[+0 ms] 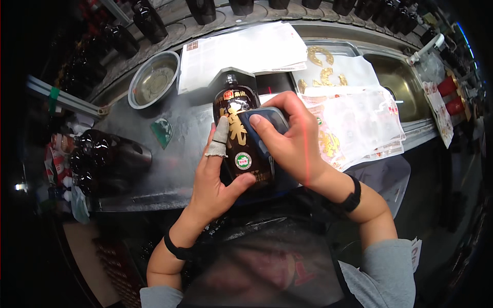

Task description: Applying decorative and informational labels to large brown glass bottles on an assembly line.

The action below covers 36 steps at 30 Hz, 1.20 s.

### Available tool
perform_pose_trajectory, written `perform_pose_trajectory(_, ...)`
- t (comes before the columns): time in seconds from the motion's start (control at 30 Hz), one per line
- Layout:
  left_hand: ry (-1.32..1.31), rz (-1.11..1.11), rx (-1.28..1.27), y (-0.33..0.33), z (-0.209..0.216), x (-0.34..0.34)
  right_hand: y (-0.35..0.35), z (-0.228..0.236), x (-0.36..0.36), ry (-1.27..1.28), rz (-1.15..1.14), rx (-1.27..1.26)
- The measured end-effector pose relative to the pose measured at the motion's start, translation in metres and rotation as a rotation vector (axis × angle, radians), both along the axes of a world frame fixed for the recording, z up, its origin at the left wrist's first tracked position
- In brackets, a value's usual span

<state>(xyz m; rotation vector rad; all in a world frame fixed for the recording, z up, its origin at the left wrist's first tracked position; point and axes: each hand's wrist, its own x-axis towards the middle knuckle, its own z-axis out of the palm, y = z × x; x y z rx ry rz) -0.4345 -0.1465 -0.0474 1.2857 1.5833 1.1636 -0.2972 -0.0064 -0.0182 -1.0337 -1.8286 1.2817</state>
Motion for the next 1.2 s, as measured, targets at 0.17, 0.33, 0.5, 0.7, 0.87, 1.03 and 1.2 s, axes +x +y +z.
perform_pose_trajectory(0.17,0.059,0.045,-0.093,0.012,0.010,0.009,0.009,-0.031,0.023,-0.057,-0.136,-0.160)
perform_pose_trajectory(0.33,0.170,0.028,-0.084,0.013,0.011,0.006,0.012,-0.028,0.021,0.026,-0.177,-0.154)
perform_pose_trajectory(0.5,0.563,-0.007,0.021,0.036,0.023,-0.004,0.007,-0.013,0.005,-0.024,-0.115,-0.071)
perform_pose_trajectory(0.7,0.759,-0.031,0.040,0.056,0.023,-0.008,0.018,-0.030,0.029,-0.031,-0.202,-0.108)
perform_pose_trajectory(0.87,0.834,-0.090,0.038,0.052,0.032,-0.007,0.010,-0.022,0.036,0.044,-0.157,-0.171)
perform_pose_trajectory(1.03,0.887,-0.166,0.046,0.045,0.040,-0.002,0.005,-0.020,0.044,0.084,-0.154,-0.275)
perform_pose_trajectory(1.2,0.908,-0.197,0.047,0.033,0.039,0.003,0.004,-0.013,0.048,0.115,-0.139,-0.346)
